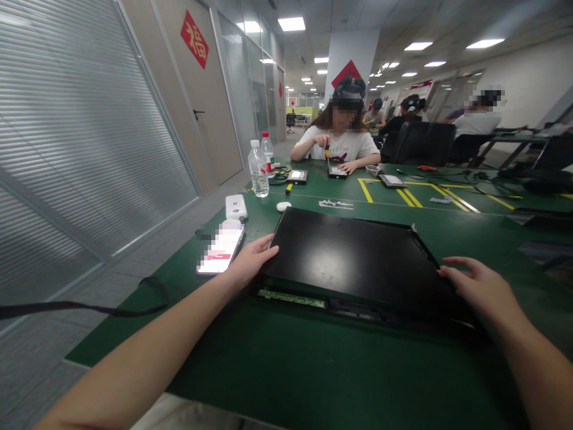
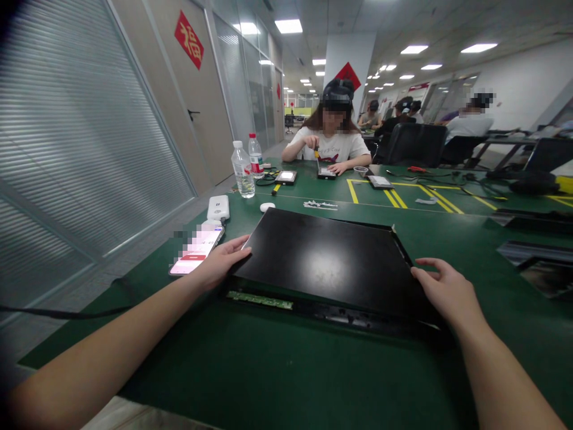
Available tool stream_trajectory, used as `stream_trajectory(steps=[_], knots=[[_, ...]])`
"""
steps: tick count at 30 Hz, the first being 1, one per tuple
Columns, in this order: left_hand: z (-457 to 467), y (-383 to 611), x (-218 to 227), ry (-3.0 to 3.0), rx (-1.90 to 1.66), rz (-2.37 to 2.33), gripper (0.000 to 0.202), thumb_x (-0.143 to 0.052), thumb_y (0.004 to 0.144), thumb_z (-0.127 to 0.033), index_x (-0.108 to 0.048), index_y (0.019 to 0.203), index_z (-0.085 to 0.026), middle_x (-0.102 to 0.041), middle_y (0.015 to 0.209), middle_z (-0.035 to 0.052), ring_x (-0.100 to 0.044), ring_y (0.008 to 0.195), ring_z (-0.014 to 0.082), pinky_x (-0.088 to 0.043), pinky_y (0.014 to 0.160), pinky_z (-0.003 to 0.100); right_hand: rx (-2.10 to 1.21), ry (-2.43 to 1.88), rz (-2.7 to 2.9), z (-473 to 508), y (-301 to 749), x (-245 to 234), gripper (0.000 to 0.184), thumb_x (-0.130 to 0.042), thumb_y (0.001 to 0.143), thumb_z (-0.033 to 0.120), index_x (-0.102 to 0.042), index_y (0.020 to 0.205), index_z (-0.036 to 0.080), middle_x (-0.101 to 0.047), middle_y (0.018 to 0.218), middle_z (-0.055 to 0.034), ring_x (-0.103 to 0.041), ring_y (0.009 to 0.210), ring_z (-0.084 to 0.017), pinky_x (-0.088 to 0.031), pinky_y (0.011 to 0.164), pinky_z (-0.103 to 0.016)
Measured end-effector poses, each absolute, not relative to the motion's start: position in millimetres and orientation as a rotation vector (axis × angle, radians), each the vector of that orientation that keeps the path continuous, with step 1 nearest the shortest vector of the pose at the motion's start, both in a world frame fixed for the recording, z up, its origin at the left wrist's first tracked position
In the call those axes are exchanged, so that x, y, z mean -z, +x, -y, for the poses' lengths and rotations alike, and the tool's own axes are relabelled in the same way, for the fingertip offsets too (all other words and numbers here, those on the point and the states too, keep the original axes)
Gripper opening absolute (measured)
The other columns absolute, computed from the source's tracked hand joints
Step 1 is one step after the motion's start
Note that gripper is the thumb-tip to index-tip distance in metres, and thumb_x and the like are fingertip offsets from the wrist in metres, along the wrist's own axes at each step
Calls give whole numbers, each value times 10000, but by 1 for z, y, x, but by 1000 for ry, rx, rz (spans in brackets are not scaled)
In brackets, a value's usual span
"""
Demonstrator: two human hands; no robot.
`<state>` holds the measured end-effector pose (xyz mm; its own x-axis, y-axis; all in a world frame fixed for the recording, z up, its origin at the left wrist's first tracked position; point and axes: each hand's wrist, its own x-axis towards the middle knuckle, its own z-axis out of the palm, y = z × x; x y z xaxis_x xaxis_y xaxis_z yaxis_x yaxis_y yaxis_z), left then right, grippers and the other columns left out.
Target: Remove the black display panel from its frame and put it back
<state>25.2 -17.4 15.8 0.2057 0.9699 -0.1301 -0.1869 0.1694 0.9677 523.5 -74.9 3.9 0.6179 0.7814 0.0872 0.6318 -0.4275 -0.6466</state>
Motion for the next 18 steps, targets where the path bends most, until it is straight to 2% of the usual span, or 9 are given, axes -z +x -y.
stream_trajectory(steps=[9,15,18], knots=[[20,25,-18,1057,-1076,-1015,495,-906,841,-230,-802,1324,-200,-857,1237,128,-814,1143,336,-652,1021,454,-332,-2229,1098,77,514,-14,341,-725,687,516,-761,948,300,-739,688,-36,-719,727,-326,-540,778,-463],[21,27,-20,1085,-1086,-1015,511,-884,851,-227,-784,1351,-188,-854,1267,106,-791,1221,309,-603,1122,423,-314,-2255,1121,75,515,-15,416,-670,642,566,-772,936,290,-719,659,-41,-712,728,-335,-539,798,-472],[21,27,-20,1089,-1061,-1039,506,-861,868,-221,-769,1364,-182,-852,1274,108,-793,1220,311,-612,1116,437,-298,-2266,1123,75,516,-14,445,-639,626,583,-765,933,287,-714,663,-46,-693,720,-327,-528,784,-458]])
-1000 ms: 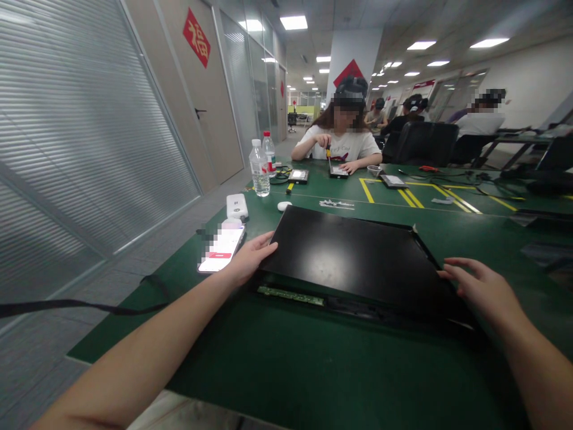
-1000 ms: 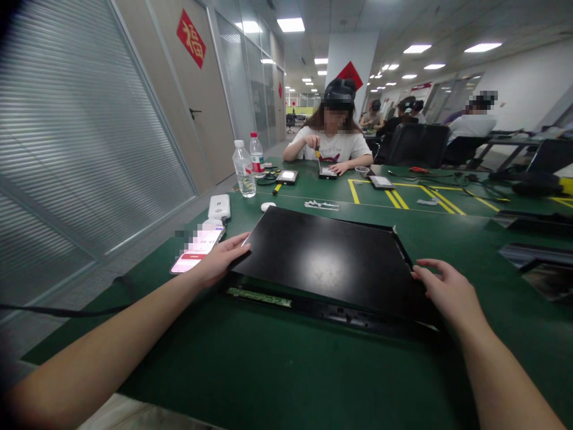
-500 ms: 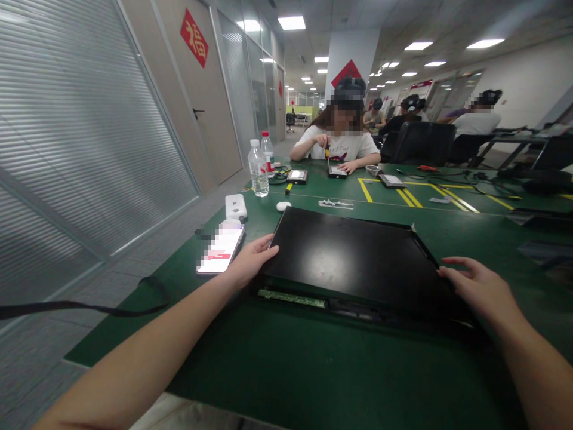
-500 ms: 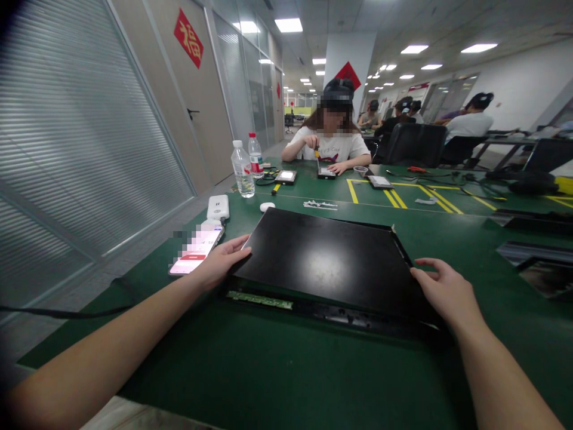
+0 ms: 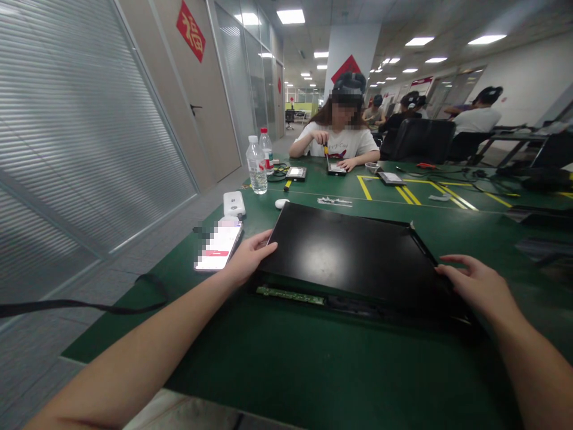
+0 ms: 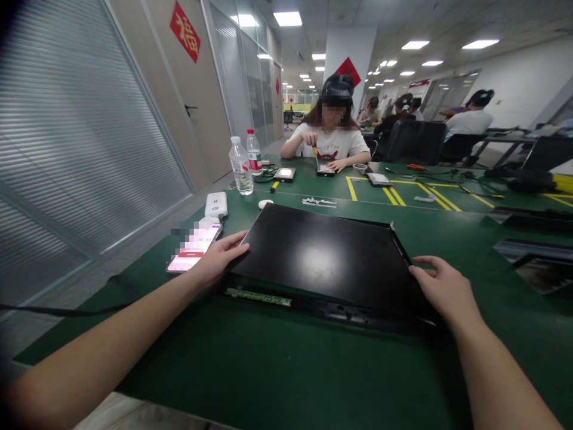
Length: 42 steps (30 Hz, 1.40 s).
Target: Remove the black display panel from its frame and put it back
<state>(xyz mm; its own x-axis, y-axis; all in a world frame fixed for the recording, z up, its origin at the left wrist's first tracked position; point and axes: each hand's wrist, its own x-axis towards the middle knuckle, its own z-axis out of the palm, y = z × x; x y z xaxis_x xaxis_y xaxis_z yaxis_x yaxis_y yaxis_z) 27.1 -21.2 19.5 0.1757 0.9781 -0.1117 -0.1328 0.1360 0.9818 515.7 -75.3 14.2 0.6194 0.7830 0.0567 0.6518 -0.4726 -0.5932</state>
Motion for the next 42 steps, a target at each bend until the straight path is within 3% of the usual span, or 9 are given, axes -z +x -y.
stream_trajectory(steps=[8,21,27,31,34,42], knots=[[19,26,-15,1111,-1036,-1099,536,-895,842,-237,-751,1355,-185,-848,1284,116,-787,1239,318,-609,1131,468,-236,-2291,1166,75,519,-12,385,-625,644,579,-759,866,294,-721,693,-69,-672,709,-315,-524,732,-437],[19,25,-14,1143,-1109,-1037,593,-964,744,-343,-795,1292,-193,-823,1351,123,-739,1324,369,-545,1201,548,-257,-2355,1185,71,525,-7,403,-608,696,581,-774,916,287,-752,782,-89,-701,785,-326,-537,762,-440],[20,27,-16,1162,-1114,-1045,671,-1003,678,-407,-804,1283,-195,-828,1333,136,-727,1333,396,-551,1185,568,-231,-2314,1198,70,527,-5,351,-628,658,578,-751,834,300,-719,673,-59,-699,720,-318,-543,737,-434],[16,22,-11,1304,-1116,-1137,696,-979,674,-473,-809,1287,-190,-724,1517,163,-644,1436,430,-486,1234,597,-217,-2287,1185,70,528,-3,362,-618,651,589,-758,823,303,-723,658,-52,-697,698,-313,-545,746,-442],[11,16,-4,1488,-1097,-1290,649,-936,670,-485,-833,1234,-182,-615,1635,175,-552,1528,428,-397,1303,557,-226,-2282,1197,71,529,-3,363,-617,646,590,-758,818,304,-726,657,-51,-696,694,-316,-544,754,-452],[4,8,4,1900,-746,-1522,616,-757,802,-508,-804,1315,-172,-564,1654,186,-545,1527,413,-394,1304,538,-290,-2314,1200,72,527,-9,382,-609,673,592,-756,865,297,-753,731,-68,-725,792,-340,-537,809,-467]])
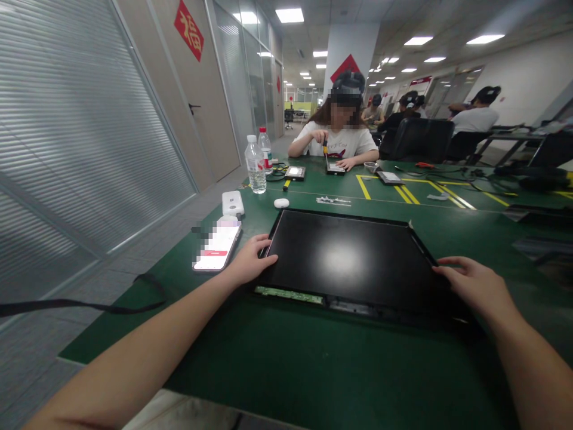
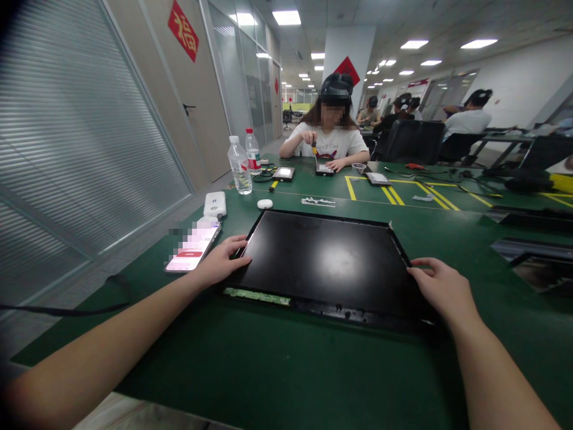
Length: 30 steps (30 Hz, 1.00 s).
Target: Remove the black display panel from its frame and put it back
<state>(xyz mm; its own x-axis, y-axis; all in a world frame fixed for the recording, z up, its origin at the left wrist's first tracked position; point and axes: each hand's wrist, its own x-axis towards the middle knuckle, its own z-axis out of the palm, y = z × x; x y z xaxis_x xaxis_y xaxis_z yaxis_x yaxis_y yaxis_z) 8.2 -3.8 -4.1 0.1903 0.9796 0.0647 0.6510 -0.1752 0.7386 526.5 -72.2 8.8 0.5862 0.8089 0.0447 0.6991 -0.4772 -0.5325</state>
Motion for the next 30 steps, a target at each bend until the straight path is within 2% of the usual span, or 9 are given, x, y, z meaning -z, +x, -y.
stream_trajectory(steps=[3,7,11,16,24,28,30], knots=[[5,8,4,1986,-716,-1533,612,-732,831,-518,-799,1320,-157,-583,1628,197,-559,1511,424,-387,1309,544,-316,-2339,1164,72,527,-7,386,-621,684,583,-764,886,287,-767,771,-77,-733,840,-342,-532,819,-460],[5,7,4,2031,-742,-1513,551,-743,849,-513,-812,1292,-193,-615,1596,174,-562,1504,429,-411,1296,543,-293,-2272,1175,72,531,-2,363,-646,653,586,-772,832,296,-767,726,-61,-731,785,-340,-534,799,-464],[6,9,4,2032,-718,-1530,539,-742,865,-481,-810,1298,-168,-585,1619,204,-535,1523,452,-392,1306,562,-271,-2235,1187,71,532,0,359,-662,626,602,-777,793,305,-768,708,-53,-721,740,-329,-529,786,-456],[6,11,3,2037,-700,-1540,507,-744,867,-449,-815,1284,-168,-584,1614,206,-516,1541,461,-375,1317,564,-320,-2313,1154,72,525,-7,374,-631,634,566,-795,834,294,-778,769,-63,-726,792,-326,-523,827,-458],[10,14,3,2100,-656,-1534,521,-708,903,-403,-755,1359,-156,-553,1638,227,-499,1558,444,-358,1323,583,-322,-2295,1126,72,524,-7,347,-634,621,568,-789,792,309,-779,765,-52,-737,804,-341,-530,825,-475],[17,16,-2,2162,-687,-1506,676,-723,914,-362,-617,1548,-153,-434,1727,249,-412,1617,444,-337,1324,609,-278,-2269,1171,70,531,0,325,-644,615,586,-781,749,324,-772,716,-46,-743,797,-347,-537,810,-477],[20,14,-8,2251,-666,-1460,654,-749,922,-380,-640,1536,-183,-417,1745,233,-379,1631,449,-313,1326,638,-261,-2255,1203,70,533,2,314,-651,625,586,-778,750,327,-773,717,-44,-748,794,-343,-541,808,-475]])
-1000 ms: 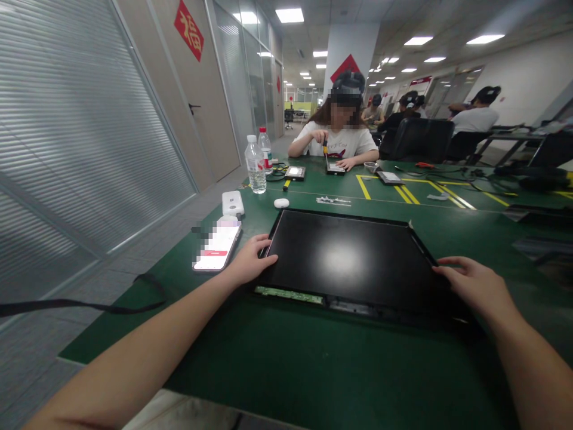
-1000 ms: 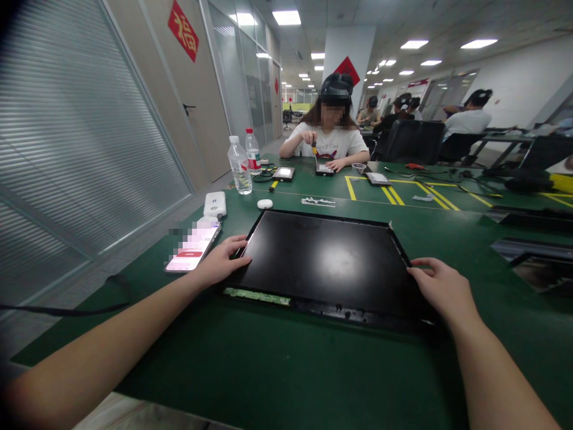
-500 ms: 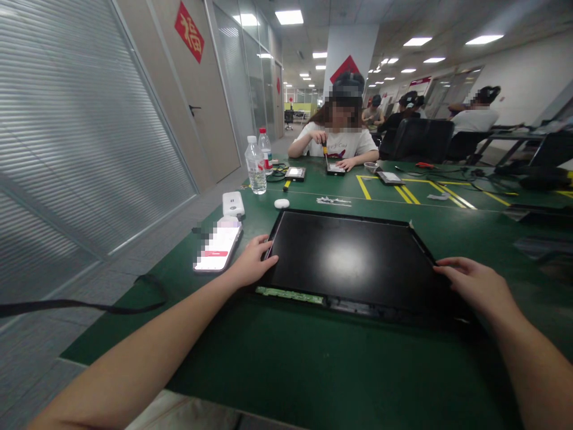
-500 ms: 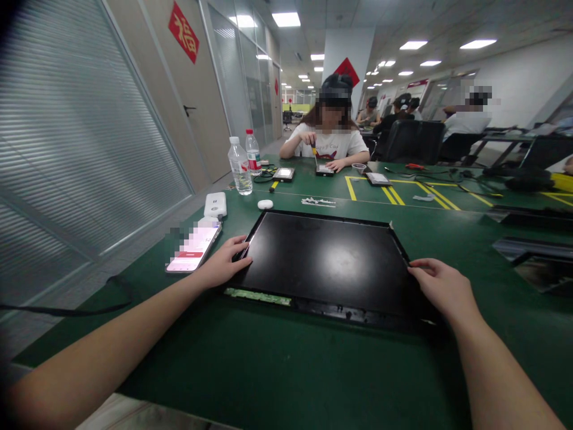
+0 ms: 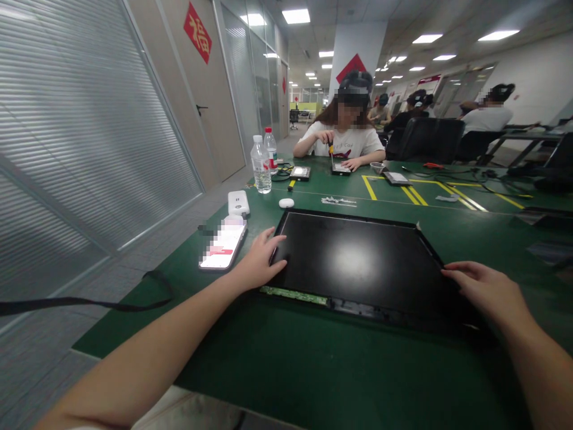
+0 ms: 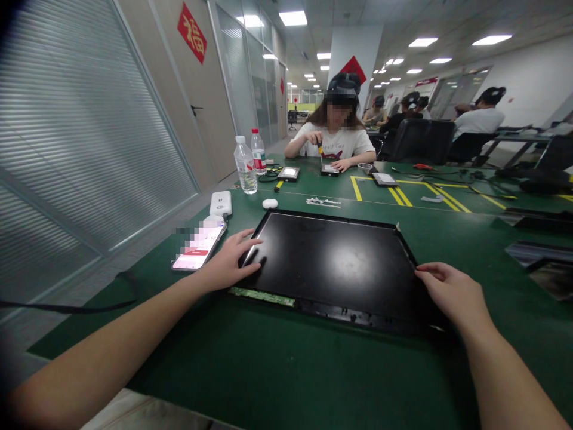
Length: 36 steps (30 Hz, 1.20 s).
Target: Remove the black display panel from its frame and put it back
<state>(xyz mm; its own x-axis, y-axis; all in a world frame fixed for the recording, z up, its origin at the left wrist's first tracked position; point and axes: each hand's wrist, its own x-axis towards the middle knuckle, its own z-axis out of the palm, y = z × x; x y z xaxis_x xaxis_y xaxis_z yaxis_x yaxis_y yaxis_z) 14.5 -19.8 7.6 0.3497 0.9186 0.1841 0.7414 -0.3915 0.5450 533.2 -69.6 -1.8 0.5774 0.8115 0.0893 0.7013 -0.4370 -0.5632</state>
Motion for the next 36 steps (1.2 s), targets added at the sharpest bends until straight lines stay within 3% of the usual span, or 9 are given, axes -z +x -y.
stream_trajectory(steps=[5,10,15,23,30,36], knots=[[21,4,-22,2384,-500,-1152,500,-835,909,-412,-773,1390,-287,-519,1709,158,-455,1572,433,-391,1267,645,-276,-2296,1164,69,533,2,325,-639,642,574,-791,783,324,-797,786,-47,-749,813,-344,-542,845,-489],[21,2,-28,2422,-444,-990,584,-875,892,-330,-742,1460,-317,-602,1650,138,-545,1516,387,-414,1260,571,-305,-2254,1207,67,544,11,322,-616,673,516,-792,851,313,-825,849,-50,-758,813,-330,-547,820,-474],[21,-1,-32,2407,-401,-963,545,-877,894,-316,-767,1428,-330,-616,1641,123,-559,1514,375,-437,1248,542,-300,-2168,1255,65,555,24,366,-582,623,432,-782,902,307,-858,919,-46,-781,867,-330,-554,846,-476],[20,-4,-32,2380,-380,-979,567,-895,872,-285,-772,1421,-352,-602,1657,106,-552,1529,369,-445,1248,520,-316,-2202,1240,65,543,16,346,-587,584,357,-766,875,306,-850,943,-38,-784,983,-321,-554,926,-451],[21,-2,-30,2394,-401,-895,644,-855,893,-180,-717,1501,-341,-451,1767,144,-507,1571,380,-469,1233,534,-255,-2233,1245,66,535,12,416,-548,549,268,-798,880,303,-844,931,-31,-759,884,-300,-558,841,-423],[23,-3,-33,2397,-414,-840,586,-840,905,-154,-749,1455,-336,-433,1780,134,-487,1590,383,-474,1238,533,-242,-2257,1224,68,529,11,424,-550,563,235,-811,891,300,-835,944,-34,-745,900,-292,-553,850,-405]])
